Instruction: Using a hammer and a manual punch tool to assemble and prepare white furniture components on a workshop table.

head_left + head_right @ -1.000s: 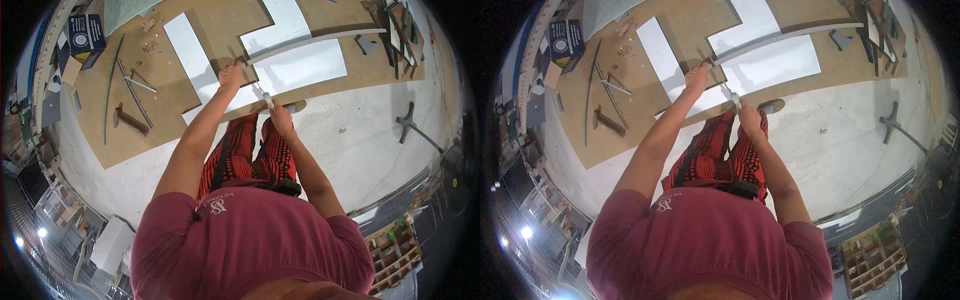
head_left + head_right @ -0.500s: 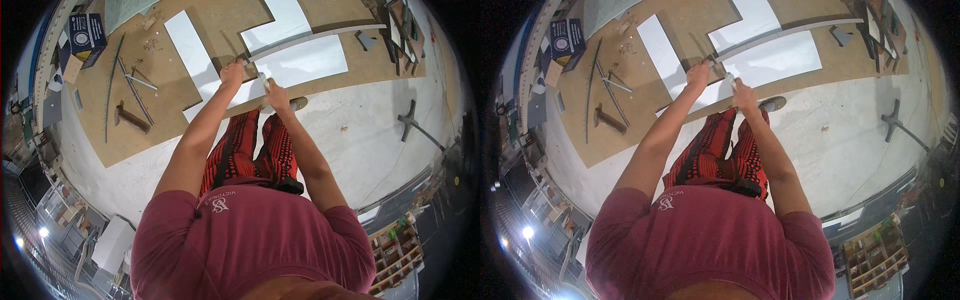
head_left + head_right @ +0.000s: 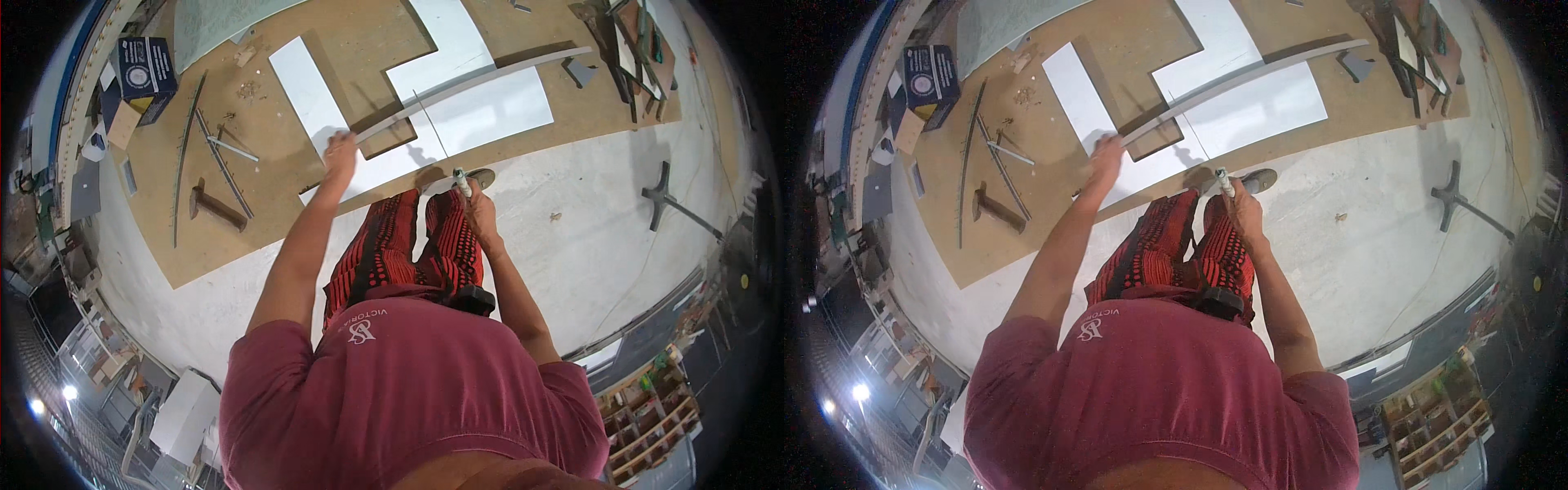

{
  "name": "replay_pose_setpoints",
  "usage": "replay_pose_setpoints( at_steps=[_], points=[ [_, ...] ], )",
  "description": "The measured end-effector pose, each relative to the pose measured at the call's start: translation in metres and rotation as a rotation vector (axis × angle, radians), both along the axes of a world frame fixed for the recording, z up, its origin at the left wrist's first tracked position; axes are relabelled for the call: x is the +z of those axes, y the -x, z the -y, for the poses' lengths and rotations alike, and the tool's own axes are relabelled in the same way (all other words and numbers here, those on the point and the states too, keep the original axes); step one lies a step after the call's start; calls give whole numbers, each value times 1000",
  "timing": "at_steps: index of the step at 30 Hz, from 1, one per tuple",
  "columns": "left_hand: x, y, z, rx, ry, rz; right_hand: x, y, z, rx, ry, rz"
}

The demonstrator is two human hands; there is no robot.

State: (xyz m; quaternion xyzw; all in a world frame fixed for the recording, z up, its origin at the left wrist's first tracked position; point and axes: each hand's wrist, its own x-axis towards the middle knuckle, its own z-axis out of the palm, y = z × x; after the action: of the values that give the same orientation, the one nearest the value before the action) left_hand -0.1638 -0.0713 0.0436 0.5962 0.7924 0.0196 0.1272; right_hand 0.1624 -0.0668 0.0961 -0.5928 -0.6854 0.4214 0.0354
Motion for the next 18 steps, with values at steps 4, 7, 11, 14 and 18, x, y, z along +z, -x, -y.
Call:
replay_pose_setpoints(
  at_steps=[4, 7, 11, 14, 18],
  points=[
    [-6, 53, 43, 54, 248, -141, -1, -15, -1, -52, -43, 67],
    [-13, 96, 66, 146, 469, -224, 4, -26, 4, -123, -90, 60],
    [-17, 110, 68, 210, 471, -337, -2, -45, 8, -208, 13, 104],
    [-11, 65, 12, 128, 368, -211, -12, -65, 8, -296, -50, 59],
    [15, -46, -95, -1, 158, 109, -10, -67, -24, -335, -54, 109]
  ],
)
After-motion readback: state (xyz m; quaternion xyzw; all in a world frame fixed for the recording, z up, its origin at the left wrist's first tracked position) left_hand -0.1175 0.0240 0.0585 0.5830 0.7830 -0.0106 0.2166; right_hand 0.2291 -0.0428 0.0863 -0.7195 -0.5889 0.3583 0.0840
